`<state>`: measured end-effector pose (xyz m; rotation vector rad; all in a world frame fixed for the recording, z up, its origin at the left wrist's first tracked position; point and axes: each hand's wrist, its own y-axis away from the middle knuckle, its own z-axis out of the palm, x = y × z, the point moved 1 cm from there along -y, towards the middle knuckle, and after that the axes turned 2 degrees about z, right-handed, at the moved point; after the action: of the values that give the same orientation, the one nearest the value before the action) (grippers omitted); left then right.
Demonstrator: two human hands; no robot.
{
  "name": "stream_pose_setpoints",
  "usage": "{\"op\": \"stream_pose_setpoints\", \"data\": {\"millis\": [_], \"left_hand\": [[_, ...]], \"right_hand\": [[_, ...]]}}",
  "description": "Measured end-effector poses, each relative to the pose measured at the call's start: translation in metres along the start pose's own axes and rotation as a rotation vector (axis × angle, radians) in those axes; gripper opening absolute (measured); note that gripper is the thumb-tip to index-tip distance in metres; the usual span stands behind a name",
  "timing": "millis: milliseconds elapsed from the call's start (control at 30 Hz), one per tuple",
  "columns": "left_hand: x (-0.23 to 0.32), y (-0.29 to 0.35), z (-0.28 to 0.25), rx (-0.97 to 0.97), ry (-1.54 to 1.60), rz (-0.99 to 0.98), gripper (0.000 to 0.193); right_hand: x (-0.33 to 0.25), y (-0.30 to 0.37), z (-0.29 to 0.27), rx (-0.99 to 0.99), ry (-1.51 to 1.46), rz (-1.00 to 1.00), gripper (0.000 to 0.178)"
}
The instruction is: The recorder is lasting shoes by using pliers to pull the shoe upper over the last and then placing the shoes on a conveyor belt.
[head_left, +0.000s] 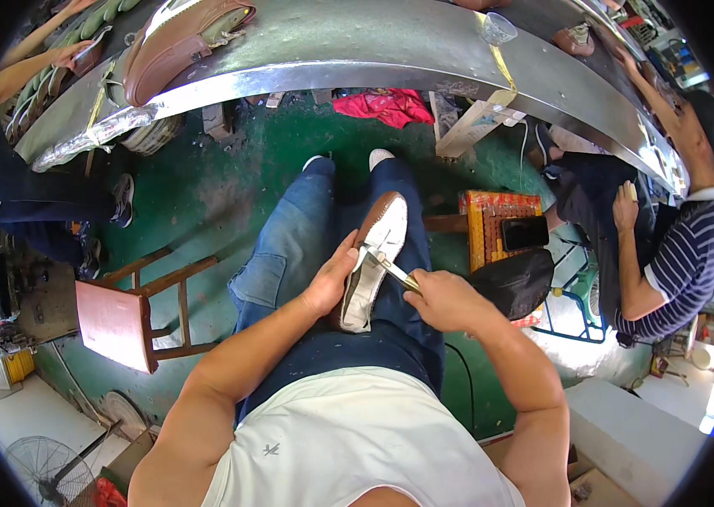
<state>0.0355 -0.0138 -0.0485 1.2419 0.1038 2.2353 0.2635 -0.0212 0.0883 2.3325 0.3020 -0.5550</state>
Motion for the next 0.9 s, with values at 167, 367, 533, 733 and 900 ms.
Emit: {"op": "stream_pose_setpoints", "data": {"millis": [167, 367, 533, 733, 900], "left_hand": [[0.025, -0.013, 0.004, -0.097, -0.083, -0.106, 0.084], [0.003, -0.025, 0.0, 0.009, -0.596, 0.025, 0.085], [0.0, -0.021, 0.008, 0.177, -0.794, 0.072, 0.08], [0.009, -0.015, 0.018, 0.118, -0.809, 0.263, 0.072], [0.025, -0.01, 0.019, 0.001, -1.033, 0.375, 0.068]], "right_hand": [[0.004, -0.009, 0.073, 0.322, -0.401, 0.098, 0.032], [0.02, 0.001, 0.048, 0.142, -0.525, 0.072, 0.027], [0.024, -0.011, 0.023, 0.349, -0.155, -0.042, 0.025], [0.012, -0.029, 0.076, 0.099, -0.858, 0.203, 0.024], [-0.005, -0.03, 0.087, 0.179, -0.972, 0.243, 0.027]]}}
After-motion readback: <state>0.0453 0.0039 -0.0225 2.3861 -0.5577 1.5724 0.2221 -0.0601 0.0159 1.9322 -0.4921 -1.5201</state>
